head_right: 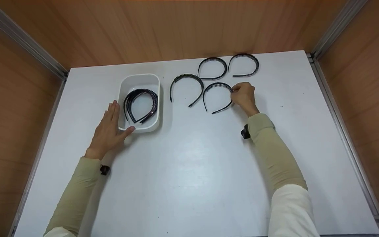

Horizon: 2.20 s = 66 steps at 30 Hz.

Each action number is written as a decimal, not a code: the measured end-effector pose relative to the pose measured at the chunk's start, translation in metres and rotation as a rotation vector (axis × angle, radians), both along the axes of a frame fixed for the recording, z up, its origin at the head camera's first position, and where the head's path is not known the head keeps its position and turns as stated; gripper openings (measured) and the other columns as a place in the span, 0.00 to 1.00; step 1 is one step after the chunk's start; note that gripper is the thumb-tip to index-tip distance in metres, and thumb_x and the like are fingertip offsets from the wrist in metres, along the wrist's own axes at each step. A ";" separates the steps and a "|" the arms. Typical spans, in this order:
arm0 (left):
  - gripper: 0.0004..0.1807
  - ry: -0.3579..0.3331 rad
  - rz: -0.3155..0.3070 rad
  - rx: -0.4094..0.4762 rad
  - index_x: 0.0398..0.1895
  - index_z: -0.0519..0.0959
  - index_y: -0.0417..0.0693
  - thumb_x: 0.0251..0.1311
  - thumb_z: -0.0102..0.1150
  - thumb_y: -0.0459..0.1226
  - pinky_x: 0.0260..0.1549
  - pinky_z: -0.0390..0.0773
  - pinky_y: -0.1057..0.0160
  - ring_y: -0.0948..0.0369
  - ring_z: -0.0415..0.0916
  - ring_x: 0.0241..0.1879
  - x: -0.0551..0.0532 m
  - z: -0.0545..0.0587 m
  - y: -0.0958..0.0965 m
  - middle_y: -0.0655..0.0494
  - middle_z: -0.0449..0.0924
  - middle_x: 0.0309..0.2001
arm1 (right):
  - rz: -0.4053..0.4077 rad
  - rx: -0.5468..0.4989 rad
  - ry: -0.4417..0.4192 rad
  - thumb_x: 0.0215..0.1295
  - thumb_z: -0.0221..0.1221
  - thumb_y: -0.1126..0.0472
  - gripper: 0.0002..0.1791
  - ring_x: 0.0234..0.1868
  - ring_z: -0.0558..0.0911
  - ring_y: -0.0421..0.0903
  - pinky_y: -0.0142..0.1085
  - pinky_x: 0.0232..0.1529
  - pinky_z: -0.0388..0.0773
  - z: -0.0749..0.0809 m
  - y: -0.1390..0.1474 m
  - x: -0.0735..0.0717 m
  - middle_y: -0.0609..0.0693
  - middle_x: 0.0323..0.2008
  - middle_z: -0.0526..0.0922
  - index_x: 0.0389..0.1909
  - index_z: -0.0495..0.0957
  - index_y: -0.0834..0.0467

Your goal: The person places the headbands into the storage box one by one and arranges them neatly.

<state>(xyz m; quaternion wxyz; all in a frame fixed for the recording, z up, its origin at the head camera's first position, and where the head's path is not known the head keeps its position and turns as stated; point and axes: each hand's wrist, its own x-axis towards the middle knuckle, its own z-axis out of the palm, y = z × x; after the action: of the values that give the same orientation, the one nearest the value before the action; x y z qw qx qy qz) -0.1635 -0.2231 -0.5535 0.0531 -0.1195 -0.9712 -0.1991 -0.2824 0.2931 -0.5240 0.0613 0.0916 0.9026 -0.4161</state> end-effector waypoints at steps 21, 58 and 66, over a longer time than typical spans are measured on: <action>0.64 -0.013 0.001 -0.037 0.87 0.47 0.37 0.66 0.54 0.74 0.86 0.45 0.49 0.47 0.39 0.87 -0.003 0.007 -0.001 0.42 0.43 0.88 | -0.033 -0.059 0.054 0.66 0.64 0.67 0.17 0.29 0.81 0.31 0.21 0.30 0.79 0.013 0.006 -0.002 0.50 0.38 0.87 0.55 0.88 0.65; 0.59 0.045 -0.045 -0.054 0.87 0.45 0.40 0.71 0.48 0.72 0.86 0.42 0.52 0.51 0.37 0.88 -0.010 -0.002 -0.014 0.45 0.42 0.88 | 0.093 -0.366 0.021 0.72 0.64 0.71 0.16 0.40 0.86 0.38 0.28 0.43 0.89 0.054 -0.059 0.001 0.55 0.49 0.82 0.58 0.84 0.68; 0.59 0.052 -0.057 -0.050 0.87 0.46 0.38 0.71 0.47 0.72 0.86 0.44 0.51 0.50 0.39 0.88 -0.011 -0.001 -0.013 0.44 0.43 0.88 | 0.140 -0.385 0.015 0.72 0.64 0.70 0.17 0.42 0.86 0.40 0.30 0.46 0.89 0.061 -0.076 0.001 0.57 0.52 0.82 0.60 0.84 0.67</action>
<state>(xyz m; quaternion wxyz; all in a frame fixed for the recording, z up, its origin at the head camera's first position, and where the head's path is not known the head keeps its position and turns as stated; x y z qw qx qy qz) -0.1744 -0.2360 -0.5545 0.0696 -0.1535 -0.9704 -0.1728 -0.2814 0.2168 -0.4630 0.0996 0.0121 0.8111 -0.5762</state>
